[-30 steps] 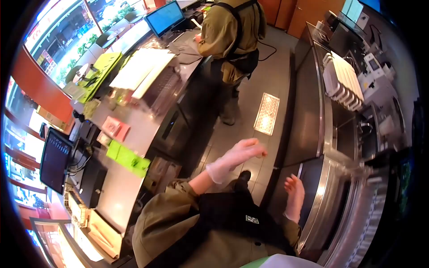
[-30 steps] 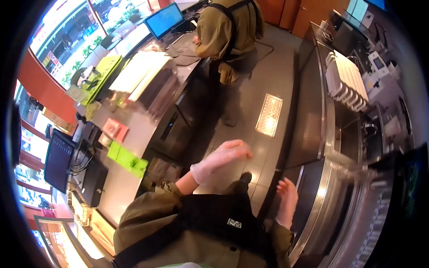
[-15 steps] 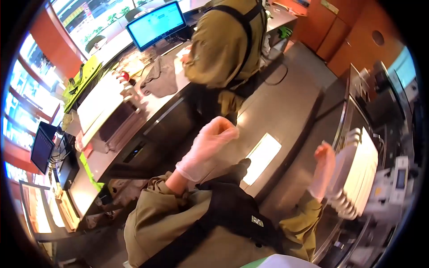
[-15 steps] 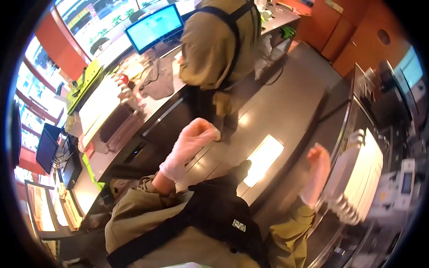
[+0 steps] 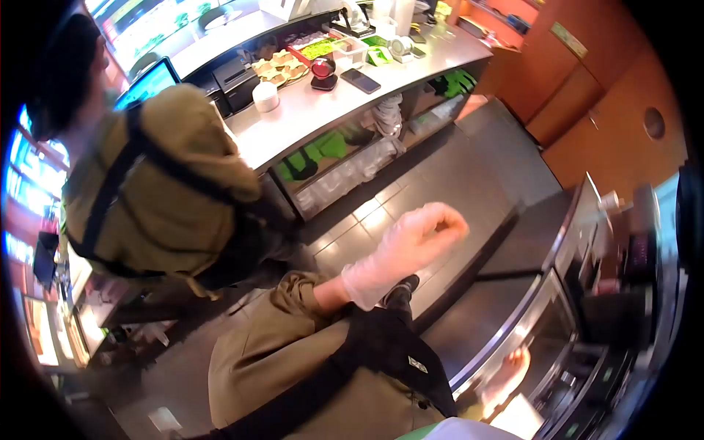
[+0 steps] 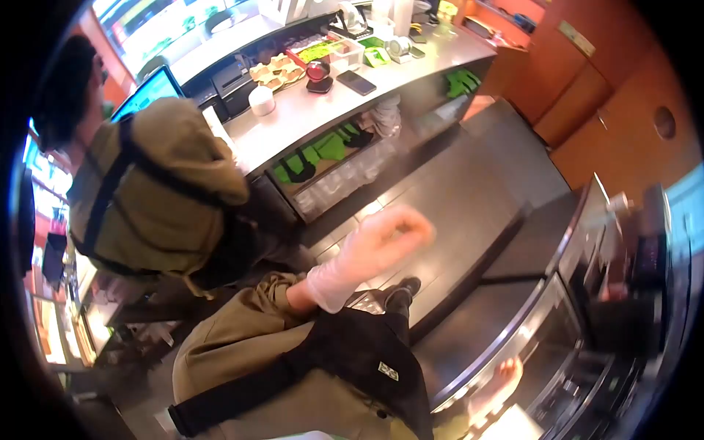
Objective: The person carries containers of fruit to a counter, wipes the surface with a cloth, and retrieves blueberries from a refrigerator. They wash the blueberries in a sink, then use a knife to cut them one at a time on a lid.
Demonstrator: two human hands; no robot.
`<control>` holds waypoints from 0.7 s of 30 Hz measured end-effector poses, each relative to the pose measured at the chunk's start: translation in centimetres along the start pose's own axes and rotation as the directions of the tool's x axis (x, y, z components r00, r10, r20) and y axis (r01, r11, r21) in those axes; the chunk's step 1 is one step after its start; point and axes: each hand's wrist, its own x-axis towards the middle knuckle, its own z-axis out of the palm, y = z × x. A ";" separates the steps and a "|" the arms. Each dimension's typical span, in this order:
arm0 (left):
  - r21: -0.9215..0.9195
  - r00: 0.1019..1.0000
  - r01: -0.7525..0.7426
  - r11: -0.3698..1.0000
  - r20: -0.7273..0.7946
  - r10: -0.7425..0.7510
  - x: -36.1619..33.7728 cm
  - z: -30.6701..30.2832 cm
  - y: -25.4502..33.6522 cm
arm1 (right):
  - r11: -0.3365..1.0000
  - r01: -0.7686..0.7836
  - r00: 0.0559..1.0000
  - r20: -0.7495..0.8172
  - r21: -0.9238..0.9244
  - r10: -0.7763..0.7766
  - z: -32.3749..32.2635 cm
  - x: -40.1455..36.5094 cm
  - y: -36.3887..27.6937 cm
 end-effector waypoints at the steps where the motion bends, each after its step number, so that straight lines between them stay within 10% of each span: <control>1: 0.039 0.998 0.018 0.999 -0.053 -0.016 4.1 1.2 -1.7 | 0.996 -0.081 0.996 -0.016 0.041 0.082 -1.2 4.7 1.4; 4: -0.185 0.933 0.328 0.926 -0.093 -0.349 15.5 5.7 -6.6 | 0.986 -0.167 0.970 -0.177 0.021 0.168 1.0 17.1 3.7; 10: 0.469 0.941 0.216 0.856 -0.333 -0.055 33.2 7.7 -14.8 | 0.991 -0.127 0.991 0.035 -0.048 0.128 16.1 49.8 3.8; 14: 0.126 0.739 0.466 0.876 -0.599 -0.307 46.0 11.0 -22.3 | 0.991 0.061 0.951 0.310 -0.119 -0.021 27.4 68.9 1.3; 17: 0.363 0.759 0.633 0.684 -0.466 -0.456 58.1 10.9 -34.3 | 0.998 0.041 0.945 0.328 -0.050 -0.022 31.0 78.9 1.3; 21: 0.898 0.824 0.141 0.417 0.127 -0.553 80.6 26.3 -40.0 | 0.992 -0.110 0.977 0.174 -0.066 0.120 28.6 89.7 3.7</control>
